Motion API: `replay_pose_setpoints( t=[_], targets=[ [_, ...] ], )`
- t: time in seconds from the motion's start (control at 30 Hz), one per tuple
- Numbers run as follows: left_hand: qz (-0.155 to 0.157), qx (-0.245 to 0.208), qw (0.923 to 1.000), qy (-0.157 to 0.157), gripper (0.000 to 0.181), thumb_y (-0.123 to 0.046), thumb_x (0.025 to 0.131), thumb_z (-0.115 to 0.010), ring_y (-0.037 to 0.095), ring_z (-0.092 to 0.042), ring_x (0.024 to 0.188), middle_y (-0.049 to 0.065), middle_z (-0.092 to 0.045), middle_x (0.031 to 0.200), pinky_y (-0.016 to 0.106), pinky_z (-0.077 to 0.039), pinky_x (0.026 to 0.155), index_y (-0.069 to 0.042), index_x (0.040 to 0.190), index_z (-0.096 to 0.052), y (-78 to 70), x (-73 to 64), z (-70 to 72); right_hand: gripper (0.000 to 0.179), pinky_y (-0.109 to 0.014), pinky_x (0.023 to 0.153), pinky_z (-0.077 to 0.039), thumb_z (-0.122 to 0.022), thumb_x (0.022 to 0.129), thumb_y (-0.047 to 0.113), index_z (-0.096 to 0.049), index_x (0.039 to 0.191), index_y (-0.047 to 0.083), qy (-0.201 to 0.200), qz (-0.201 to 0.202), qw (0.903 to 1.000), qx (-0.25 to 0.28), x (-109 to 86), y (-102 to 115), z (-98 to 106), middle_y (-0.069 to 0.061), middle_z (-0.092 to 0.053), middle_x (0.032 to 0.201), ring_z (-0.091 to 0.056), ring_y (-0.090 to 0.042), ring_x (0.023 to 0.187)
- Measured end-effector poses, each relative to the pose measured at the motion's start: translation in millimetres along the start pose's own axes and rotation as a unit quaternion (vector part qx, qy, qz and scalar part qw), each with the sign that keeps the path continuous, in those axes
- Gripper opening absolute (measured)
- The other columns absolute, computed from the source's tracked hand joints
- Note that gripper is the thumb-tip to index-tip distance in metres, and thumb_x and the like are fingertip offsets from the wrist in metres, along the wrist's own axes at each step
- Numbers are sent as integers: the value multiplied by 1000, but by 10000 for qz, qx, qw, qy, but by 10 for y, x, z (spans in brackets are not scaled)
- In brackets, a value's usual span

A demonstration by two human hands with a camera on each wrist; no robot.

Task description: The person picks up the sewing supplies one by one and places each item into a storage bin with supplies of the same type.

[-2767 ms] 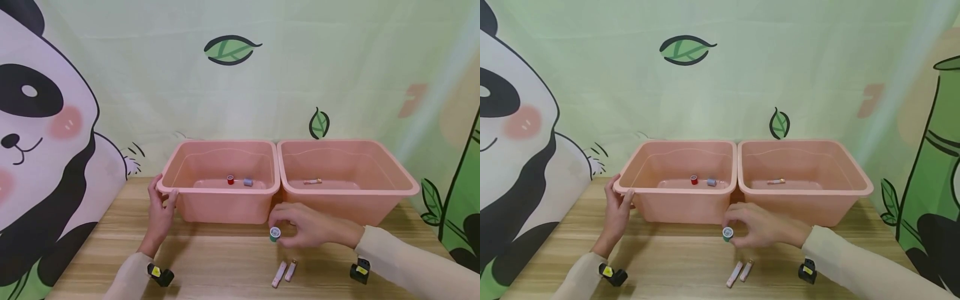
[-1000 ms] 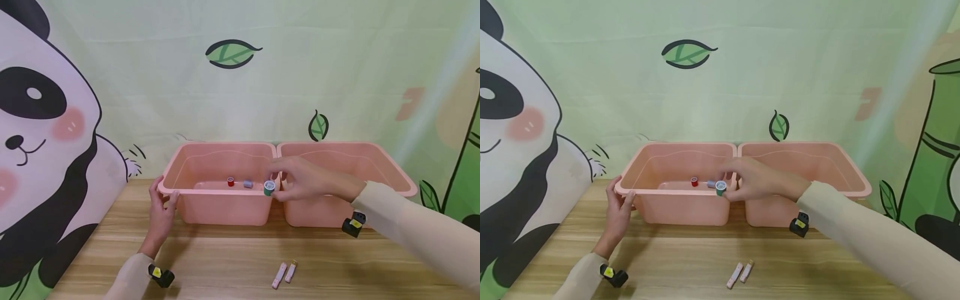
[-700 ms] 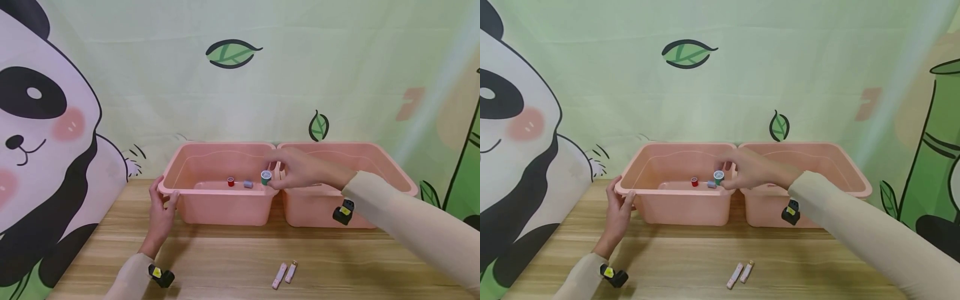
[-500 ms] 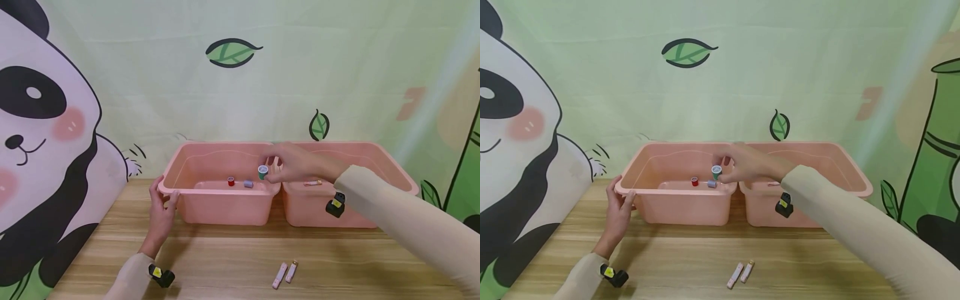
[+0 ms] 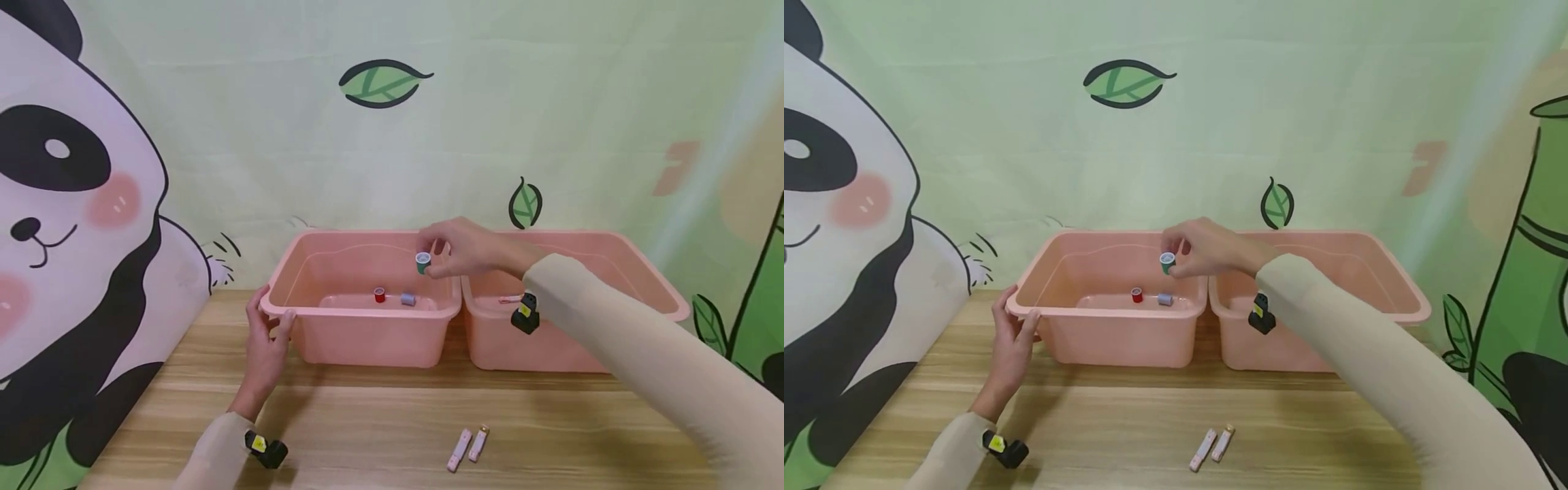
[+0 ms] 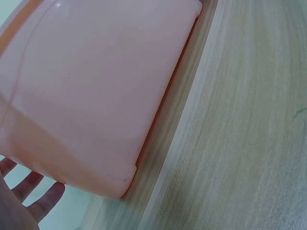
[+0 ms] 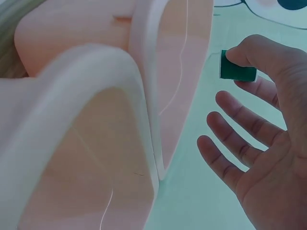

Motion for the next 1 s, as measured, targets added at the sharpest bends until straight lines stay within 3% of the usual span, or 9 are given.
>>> replay_pose_setpoints(
  t=[0.2,0.63,1.0],
  targets=[
    [-87,24,10000,-8,67,-36,106,-56,23,-51,123,0,-34,161,12,-48,89,-35,160,-15,-45,13,-5,17,-36,86,-56,-74,90,22,-71,106,22,-46,-410,9991,115,128,-137,36,0,-68,113,-59,-25,108],
    [-89,-20,9999,-71,65,-36,106,-56,24,-51,123,1,-36,160,12,-48,89,-35,159,-17,-45,7,6,15,-36,82,-57,-76,90,22,-69,103,18,-154,-799,9964,245,442,-274,41,-5,-65,113,-60,-26,103],
    [-135,-13,9999,-83,66,-35,106,-56,23,-52,120,3,-38,159,12,-49,88,-35,159,-17,-36,-1,21,14,-40,91,-56,-77,91,22,-70,102,17,-367,-1073,9919,571,615,-380,48,-7,-66,111,-62,-27,103]
  ],
)
Point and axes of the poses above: each hand's wrist, its own x-axis towards the middle knuckle, its own z-axis out of the back of the hand, y = z × x, the point moved 9 cm from there along x, towards the middle knuckle
